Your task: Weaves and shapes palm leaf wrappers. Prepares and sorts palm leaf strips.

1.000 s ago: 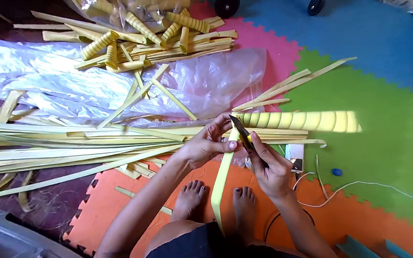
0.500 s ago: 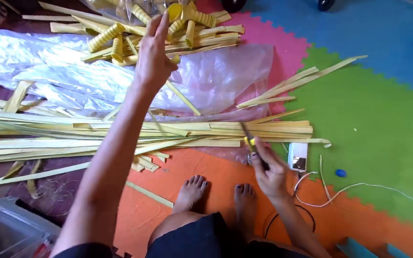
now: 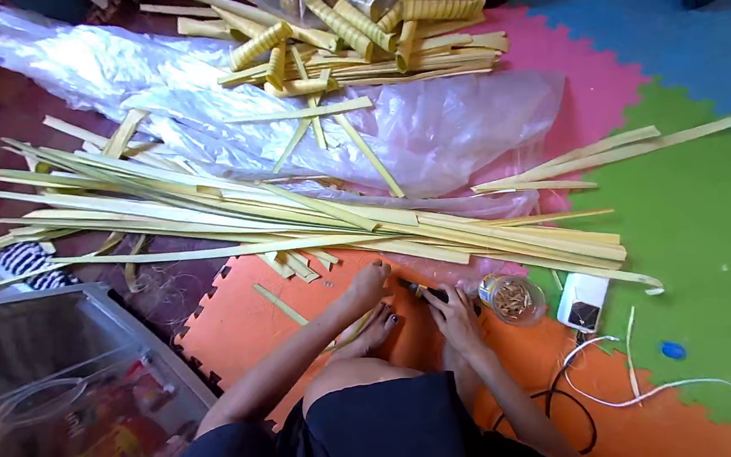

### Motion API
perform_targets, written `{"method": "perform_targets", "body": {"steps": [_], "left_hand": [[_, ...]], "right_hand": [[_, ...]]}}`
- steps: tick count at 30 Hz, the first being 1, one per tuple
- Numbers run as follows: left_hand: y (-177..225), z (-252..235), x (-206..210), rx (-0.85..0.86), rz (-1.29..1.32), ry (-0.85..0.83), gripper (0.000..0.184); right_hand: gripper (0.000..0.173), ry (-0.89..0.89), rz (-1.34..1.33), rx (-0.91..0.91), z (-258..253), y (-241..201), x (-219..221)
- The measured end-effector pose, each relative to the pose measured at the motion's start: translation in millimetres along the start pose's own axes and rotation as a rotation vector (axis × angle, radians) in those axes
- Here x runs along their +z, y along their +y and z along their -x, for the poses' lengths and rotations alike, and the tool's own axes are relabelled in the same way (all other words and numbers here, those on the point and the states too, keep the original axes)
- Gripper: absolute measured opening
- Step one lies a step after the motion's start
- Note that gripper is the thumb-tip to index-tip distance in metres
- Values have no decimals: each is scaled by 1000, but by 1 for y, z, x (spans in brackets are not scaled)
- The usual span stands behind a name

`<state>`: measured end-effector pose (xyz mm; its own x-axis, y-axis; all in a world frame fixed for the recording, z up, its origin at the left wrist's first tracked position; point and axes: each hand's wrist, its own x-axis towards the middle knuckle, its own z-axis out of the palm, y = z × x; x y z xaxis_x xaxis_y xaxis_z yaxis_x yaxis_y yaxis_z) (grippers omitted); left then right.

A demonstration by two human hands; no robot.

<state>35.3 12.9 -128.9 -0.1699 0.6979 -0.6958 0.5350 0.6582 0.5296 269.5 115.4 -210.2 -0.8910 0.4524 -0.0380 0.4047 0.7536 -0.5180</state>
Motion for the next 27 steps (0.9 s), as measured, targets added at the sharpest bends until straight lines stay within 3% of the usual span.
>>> {"method": "perform_targets", "body": {"steps": [4,6,10,16,23,27], "left_hand": [[-27,-24,-6,-14,-183,454,36],[-37,-34,-6,40,-267,561,41],[-34,-40,0,109,-274,497,51],[-44,-52,-14,364,-291,747,20],[-67,-80,-45,442,-361,626,25],[-54,-82,-63,396,-410,623,22]], "right_hand": [[34,-8,-36,3,1,-7,-6],[33,-2,-54,-1,2,-10,-6],[33,-15,-76,10,1,-16,-6],[28,-1,-129,27,3,-15,-8],[27,-2,-138,63,7,-11,-5],[25,2,-175,79,6,-13,-6]]}}
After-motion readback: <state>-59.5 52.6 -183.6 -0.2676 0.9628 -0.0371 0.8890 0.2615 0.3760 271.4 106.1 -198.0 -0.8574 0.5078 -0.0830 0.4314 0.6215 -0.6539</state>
